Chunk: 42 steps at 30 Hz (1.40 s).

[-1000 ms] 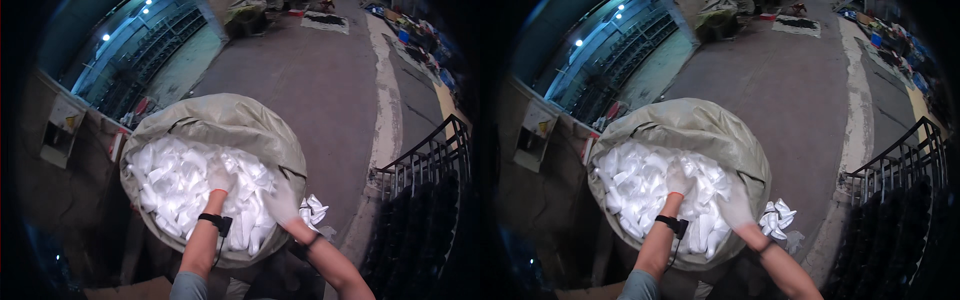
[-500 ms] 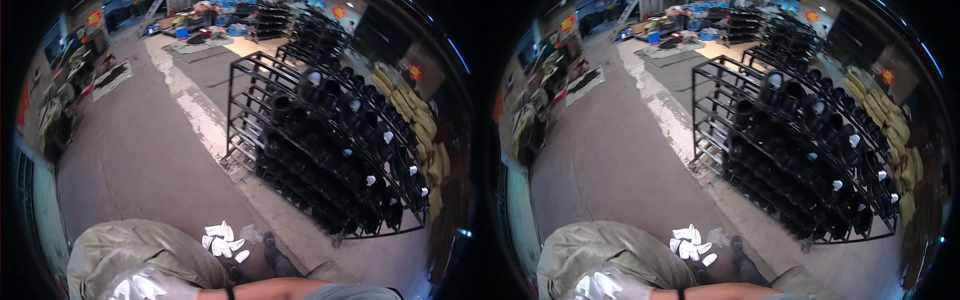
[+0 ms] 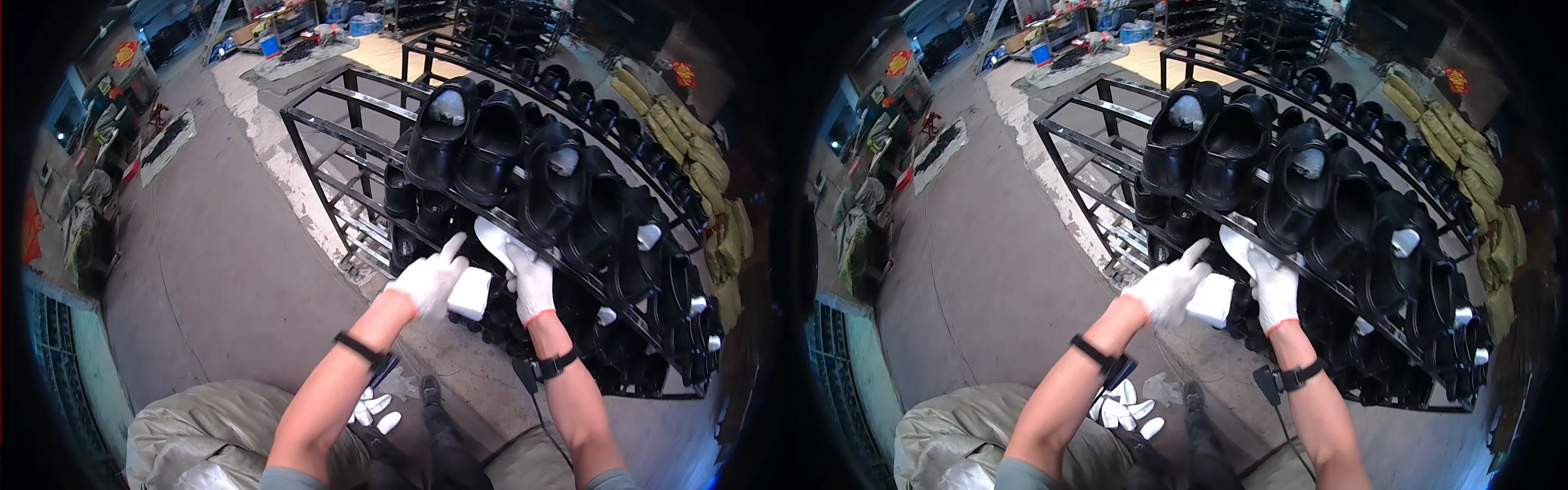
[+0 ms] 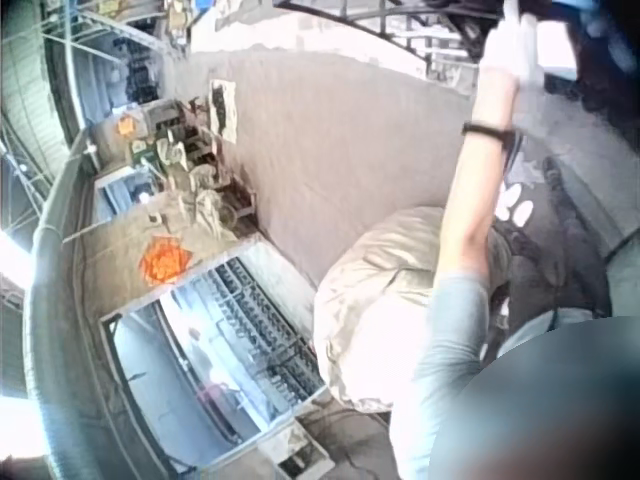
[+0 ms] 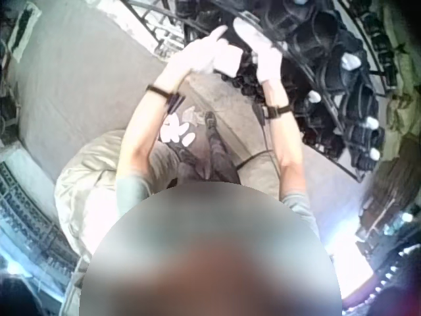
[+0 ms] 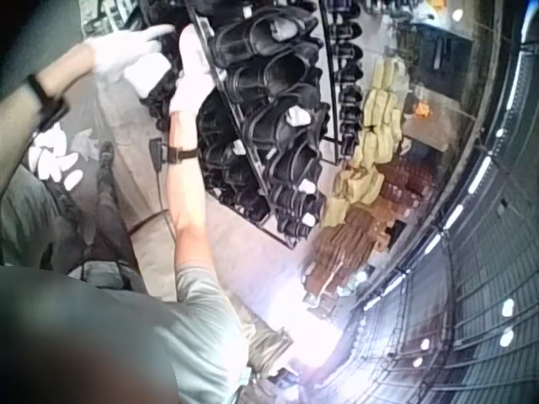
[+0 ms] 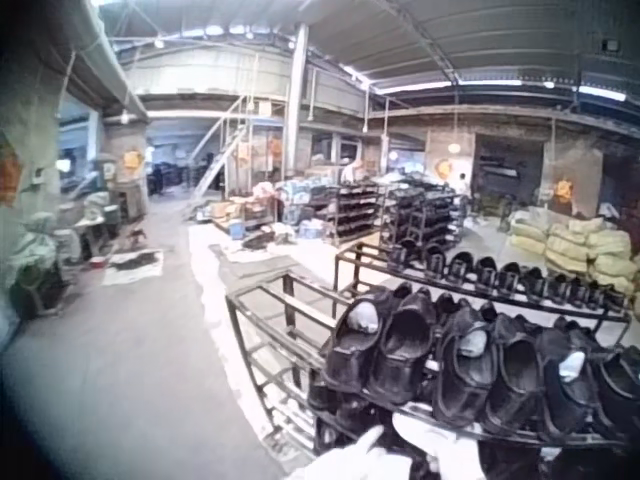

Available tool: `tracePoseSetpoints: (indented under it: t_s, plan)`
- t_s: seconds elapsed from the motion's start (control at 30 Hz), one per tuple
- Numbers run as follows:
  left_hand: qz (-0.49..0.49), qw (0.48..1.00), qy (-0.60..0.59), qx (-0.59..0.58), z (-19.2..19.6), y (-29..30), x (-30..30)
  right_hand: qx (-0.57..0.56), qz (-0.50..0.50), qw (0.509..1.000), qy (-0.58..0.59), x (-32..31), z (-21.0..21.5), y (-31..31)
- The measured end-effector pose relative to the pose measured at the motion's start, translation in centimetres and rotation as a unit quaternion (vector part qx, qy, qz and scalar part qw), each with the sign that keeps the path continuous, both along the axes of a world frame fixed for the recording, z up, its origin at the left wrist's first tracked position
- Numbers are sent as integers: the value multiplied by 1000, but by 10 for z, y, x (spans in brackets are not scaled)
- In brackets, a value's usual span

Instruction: Stuffing white padding material into black shoes on a multi-tiered rack.

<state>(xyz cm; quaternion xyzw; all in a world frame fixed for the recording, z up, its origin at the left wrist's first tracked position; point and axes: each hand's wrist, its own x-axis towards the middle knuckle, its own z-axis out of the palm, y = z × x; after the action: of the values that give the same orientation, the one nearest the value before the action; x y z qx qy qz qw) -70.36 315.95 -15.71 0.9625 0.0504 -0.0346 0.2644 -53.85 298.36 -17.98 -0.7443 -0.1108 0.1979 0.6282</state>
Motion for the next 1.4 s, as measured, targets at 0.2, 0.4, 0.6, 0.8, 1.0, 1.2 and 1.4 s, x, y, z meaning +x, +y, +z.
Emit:
tracePoseSetpoints:
  t_s: [0.2,0.4,0.6,0.8,1.0,1.2,1.4]
  plan:
    - [-30,997,68,26,-31,28,66,-401,251,662,-582,53,-31,93]
    - [-75,995,-57,39,-49,15,50,-414,140,693,-574,115,-88,104]
    - [142,955,-261,19,-26,44,-10,-60,299,941,-148,0,7,68]
    - [165,924,-343,32,-23,84,33,-2,222,974,35,9,-1,100]
    - [356,895,-259,71,-93,134,62,18,108,993,-36,68,-101,184]
    - [397,873,-285,-4,-108,134,48,-154,362,801,-452,41,-75,291]
    - [455,860,-227,45,-114,113,71,-165,415,813,-375,158,-128,345]
